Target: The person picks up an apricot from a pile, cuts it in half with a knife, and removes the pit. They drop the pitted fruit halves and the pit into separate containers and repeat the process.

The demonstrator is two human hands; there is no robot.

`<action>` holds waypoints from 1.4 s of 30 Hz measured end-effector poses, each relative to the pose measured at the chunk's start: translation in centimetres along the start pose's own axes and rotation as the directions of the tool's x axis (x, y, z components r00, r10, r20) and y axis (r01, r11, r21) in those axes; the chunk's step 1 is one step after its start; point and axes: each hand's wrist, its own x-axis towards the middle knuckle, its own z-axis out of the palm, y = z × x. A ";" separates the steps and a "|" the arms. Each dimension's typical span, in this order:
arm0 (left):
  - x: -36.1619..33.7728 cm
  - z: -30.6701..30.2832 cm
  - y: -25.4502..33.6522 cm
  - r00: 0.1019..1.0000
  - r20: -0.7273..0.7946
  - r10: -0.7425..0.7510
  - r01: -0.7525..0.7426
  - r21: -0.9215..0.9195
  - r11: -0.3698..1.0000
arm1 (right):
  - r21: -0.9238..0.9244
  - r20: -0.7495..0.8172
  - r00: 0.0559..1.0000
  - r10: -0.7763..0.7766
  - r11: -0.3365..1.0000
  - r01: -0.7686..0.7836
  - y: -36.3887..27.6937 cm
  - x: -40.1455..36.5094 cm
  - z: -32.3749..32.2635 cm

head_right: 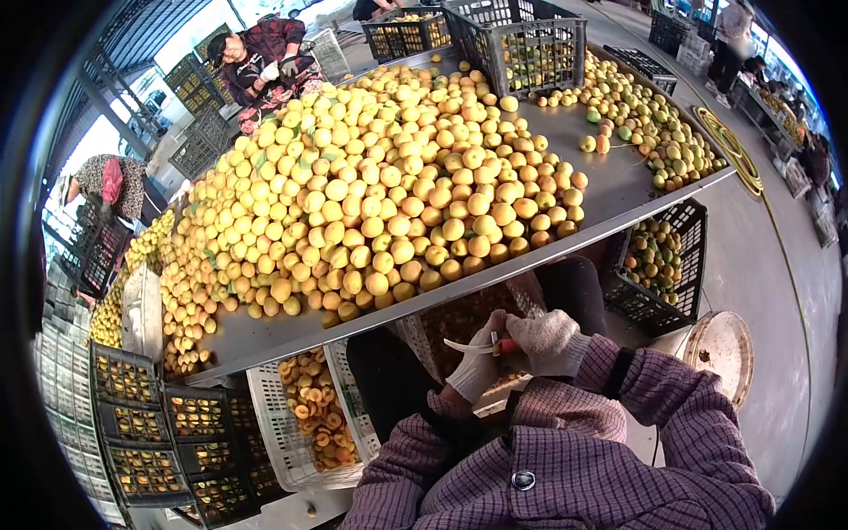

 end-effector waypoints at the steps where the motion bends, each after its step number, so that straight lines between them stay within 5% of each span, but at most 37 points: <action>1: -1.0 1.2 0.3 0.997 -0.029 0.068 -0.067 0.028 0.997 | 0.014 -0.028 0.999 -0.041 0.999 0.042 0.3 0.3 0.5; 4: 1.4 -1.5 -0.4 0.993 -0.119 -0.006 -0.004 -0.086 0.996 | 0.065 -0.104 0.994 -0.012 0.998 0.019 -0.1 1.2 2.1; 8: 1.9 -2.8 -0.9 0.988 -0.087 0.127 -0.146 -0.261 0.954 | 0.303 -0.332 0.941 0.068 0.952 0.038 -1.4 1.8 3.7; 10: 2.2 -3.5 -1.0 0.951 -0.126 0.283 -0.294 -0.076 0.953 | 0.383 -0.389 0.911 0.140 0.924 0.022 -1.6 2.2 4.9; 13: 2.1 -2.6 -0.9 0.950 -0.076 0.302 -0.311 -0.201 0.929 | 0.509 -0.493 0.827 0.271 0.861 0.022 -1.7 2.8 6.1; 14: 0.8 -1.9 -0.8 0.902 -0.132 0.411 -0.404 0.072 0.912 | 0.597 -0.483 0.801 0.354 0.803 0.005 -1.4 3.3 6.7; 16: 0.5 -1.3 -0.5 0.884 -0.148 0.444 -0.445 0.027 0.895 | 0.681 -0.503 0.780 0.372 0.726 0.093 -1.6 3.4 6.6; 18: -1.4 -0.6 0.5 0.910 -0.115 0.399 -0.387 0.114 0.915 | 0.879 -0.472 0.780 0.411 0.282 0.383 -0.5 4.6 8.4; 19: -2.5 1.0 1.2 0.940 -0.073 0.332 -0.335 -0.022 0.942 | 0.963 -0.156 0.921 0.358 -0.151 0.222 -0.9 2.5 5.0; 20: -3.3 1.9 2.0 0.961 -0.024 0.274 -0.274 -0.157 0.949 | 0.894 -0.033 0.895 0.445 -0.387 0.225 -0.6 2.9 5.1; 21: -2.4 -0.7 2.2 0.925 0.302 0.229 -0.125 -0.327 0.937 | 0.868 0.035 0.868 0.495 -0.446 0.219 -1.2 2.4 3.7; 22: -3.8 1.5 2.9 0.965 0.070 0.253 -0.233 -0.213 0.949 | 0.838 0.110 0.840 0.531 -0.505 0.209 -1.9 2.1 2.4; 23: -4.1 1.4 3.4 0.954 0.099 0.284 -0.257 -0.223 0.940 | 0.818 0.020 0.955 0.295 -0.555 0.154 1.4 1.9 5.1; 28: -6.3 -2.2 4.6 0.882 0.283 0.377 -0.282 -0.325 0.903 | 0.848 0.015 0.966 0.259 -0.515 0.125 -1.5 3.2 2.4; 30: -5.8 -2.4 3.6 0.931 0.030 0.363 -0.314 -0.443 0.840 | 0.876 -0.019 1.000 0.009 -0.482 0.021 -5.9 5.8 0.8; 32: -4.5 -3.9 2.1 0.591 0.446 0.672 -0.623 -0.277 0.732 | 0.952 -0.032 0.990 -0.140 -0.307 -0.013 -12.5 7.4 -1.5; 34: -3.4 -5.4 2.1 0.786 0.427 0.446 -0.360 -0.270 0.893 | 0.982 -0.185 0.968 -0.169 -0.063 0.177 -15.3 9.4 -1.0; 37: -4.6 -5.5 2.6 0.899 0.119 0.422 -0.326 -0.462 0.825 | 0.957 -0.275 0.961 0.011 -0.095 0.275 -13.8 9.7 -0.1; 38: -5.0 -5.4 2.9 0.937 -0.024 0.350 -0.308 -0.532 0.789 | 0.937 -0.265 0.964 0.001 -0.236 0.257 -11.9 9.3 0.4; 42: -5.9 -3.0 3.8 0.946 0.066 0.318 -0.250 -0.479 0.841 | 0.830 -0.316 0.911 0.265 -0.388 0.401 -6.8 7.3 0.9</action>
